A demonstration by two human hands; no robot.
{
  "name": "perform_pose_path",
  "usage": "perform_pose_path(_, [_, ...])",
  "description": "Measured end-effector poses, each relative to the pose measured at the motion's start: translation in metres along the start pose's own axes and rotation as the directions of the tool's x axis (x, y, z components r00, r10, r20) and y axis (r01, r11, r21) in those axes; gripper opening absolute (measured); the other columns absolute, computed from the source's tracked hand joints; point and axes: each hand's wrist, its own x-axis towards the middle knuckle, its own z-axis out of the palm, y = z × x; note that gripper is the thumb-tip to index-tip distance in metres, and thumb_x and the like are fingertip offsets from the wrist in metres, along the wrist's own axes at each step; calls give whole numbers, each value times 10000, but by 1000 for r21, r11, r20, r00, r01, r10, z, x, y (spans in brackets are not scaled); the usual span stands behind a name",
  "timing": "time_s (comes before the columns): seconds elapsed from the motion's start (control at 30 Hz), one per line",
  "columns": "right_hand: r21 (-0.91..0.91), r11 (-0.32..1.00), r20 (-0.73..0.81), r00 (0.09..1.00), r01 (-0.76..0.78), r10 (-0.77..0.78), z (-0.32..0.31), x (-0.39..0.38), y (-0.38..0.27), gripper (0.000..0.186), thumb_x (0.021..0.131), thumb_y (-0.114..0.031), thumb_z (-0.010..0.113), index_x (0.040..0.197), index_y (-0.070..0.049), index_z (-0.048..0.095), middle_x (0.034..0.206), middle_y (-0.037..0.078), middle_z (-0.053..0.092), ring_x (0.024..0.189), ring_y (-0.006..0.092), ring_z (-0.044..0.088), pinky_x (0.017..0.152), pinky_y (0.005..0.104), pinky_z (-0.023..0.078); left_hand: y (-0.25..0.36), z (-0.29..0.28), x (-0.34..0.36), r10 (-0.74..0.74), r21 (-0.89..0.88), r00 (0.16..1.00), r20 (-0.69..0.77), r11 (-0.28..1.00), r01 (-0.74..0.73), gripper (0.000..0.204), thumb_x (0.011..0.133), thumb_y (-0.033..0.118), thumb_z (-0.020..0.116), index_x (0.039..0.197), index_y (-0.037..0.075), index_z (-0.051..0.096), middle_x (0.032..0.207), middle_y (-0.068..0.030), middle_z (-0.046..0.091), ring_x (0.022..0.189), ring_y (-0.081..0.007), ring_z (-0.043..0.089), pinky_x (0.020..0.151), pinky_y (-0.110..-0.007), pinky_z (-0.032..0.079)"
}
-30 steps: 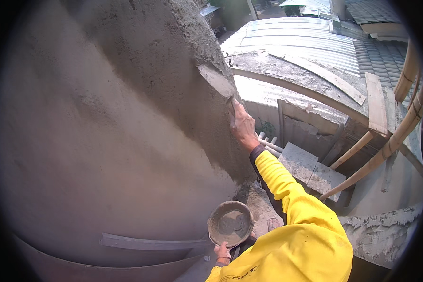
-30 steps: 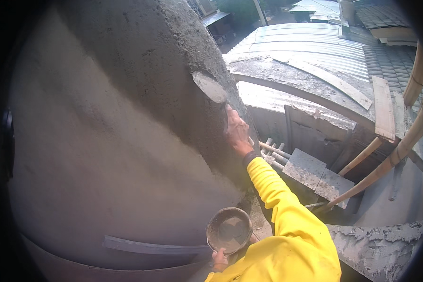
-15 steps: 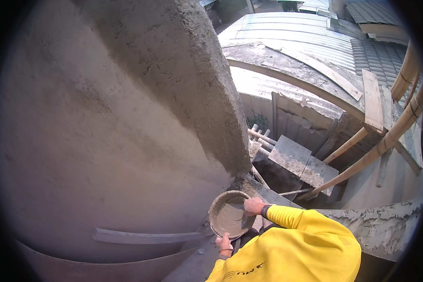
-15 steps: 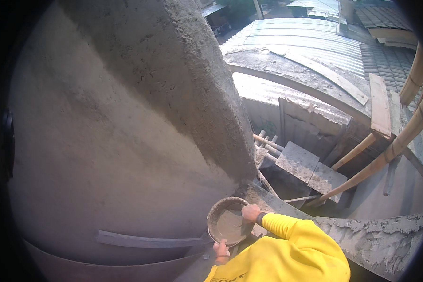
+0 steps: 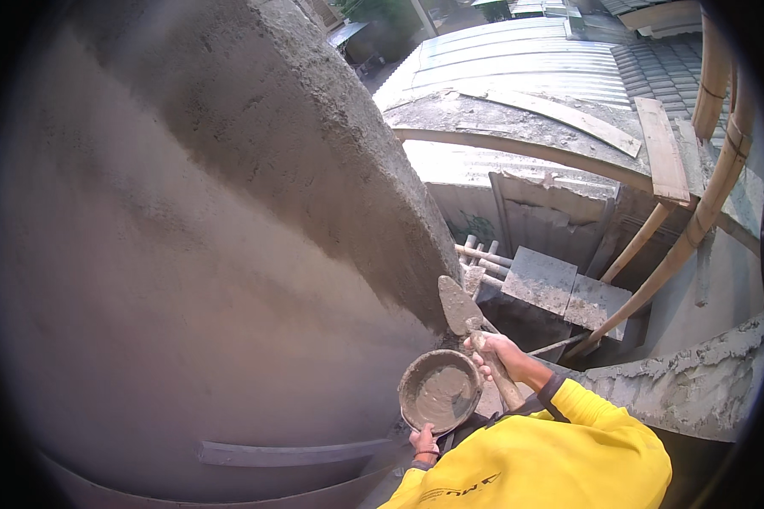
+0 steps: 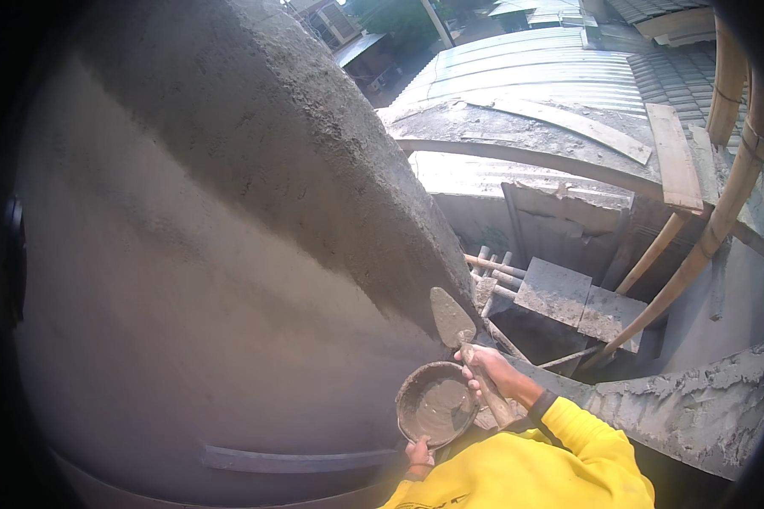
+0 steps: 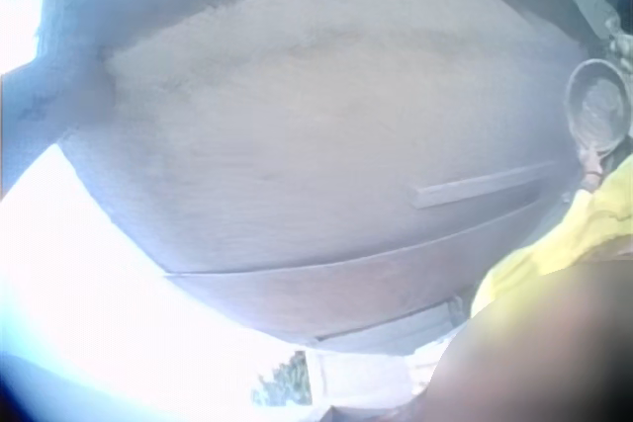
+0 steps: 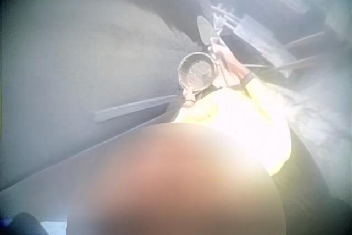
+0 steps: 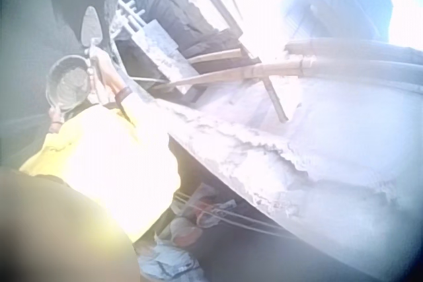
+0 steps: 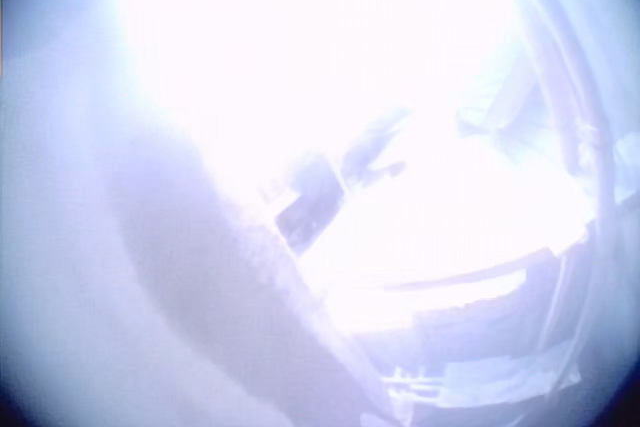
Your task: The person scoops wet plaster from a bucket using a trowel and applies it to a vertical wall. They then use a long wooden straightedge to level and smooth the applied plaster across the wall surface.
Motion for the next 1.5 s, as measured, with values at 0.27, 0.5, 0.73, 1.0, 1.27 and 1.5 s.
perform_pose_path(0.27, [-555, 128, -286, -43, 822, -957, 62, 58, -120, 642, 1006, -67, 565, 1586, -54, 293, 916, 43, 565, 762, 130, 594, 723, 295, 511, 12, -7, -8, 70, 24, 998, -7, 997, -70, 418, 746, -9, 723, 1155, -58, 646, 1089, -115, 694, 997, -248, 686, 861, -384, 567])
perform_pose_path(0.5, [-960, 129, -20, 399, 248, -917, 69, 173, -93, 631, 936, -109, 616, 1507, -67, 351, 1083, 266, 640, 950, 460, 676, 814, 558, 541, 8, -28, -22, 38, -26, 997, -69, 999, -40, 518, 749, -3, 698, 1258, -72, 636, 1197, -133, 702, 1030, -248, 694, 898, -388, 564])
perform_pose_path(0.73, [-619, 726, -282, 777, 301, -562, 22, 179, 88, 420, 913, -195, 658, 1264, -63, 467, 829, 245, 675, 751, 377, 715, 660, 504, 569, 9, -39, -46, -1, 23, 977, -214, 1000, 6, 503, 751, 67, 723, 1230, -75, 662, 1147, -145, 730, 973, -258, 713, 802, -391, 575])
perform_pose_path(1.0, [-748, 531, -145, 682, 398, -716, 59, 227, 11, 438, 892, -217, 644, 1240, -8, 478, 1008, 273, 702, 846, 483, 690, 779, 534, 558, 11, -52, -53, -52, 33, 952, -302, 997, 65, 561, 743, -8, 727, 1291, -42, 615, 1227, -113, 688, 1028, -254, 692, 873, -395, 592])
perform_pose_path(1.27, [-899, -371, 287, 953, 232, -99, 1, 108, 77, 284, 838, -207, 693, 1060, -36, 648, 814, 187, 729, 821, 391, 738, 699, 504, 566, 1, -41, -39, 26, -193, 988, -150, 980, -55, 499, 776, 37, 721, 1261, -37, 630, 1151, -97, 700, 1001, -221, 687, 815, -327, 563])
perform_pose_path(1.5, [-802, -549, 171, 971, 236, 167, 23, 151, 138, 273, 841, -209, 701, 1057, -62, 778, 916, 145, 780, 915, 305, 778, 735, 420, 604, -9, -15, -43, -26, -217, 996, -79, 976, 8, 449, 803, 1, 708, 1243, -57, 636, 1187, -103, 704, 1015, -203, 681, 879, -326, 544])
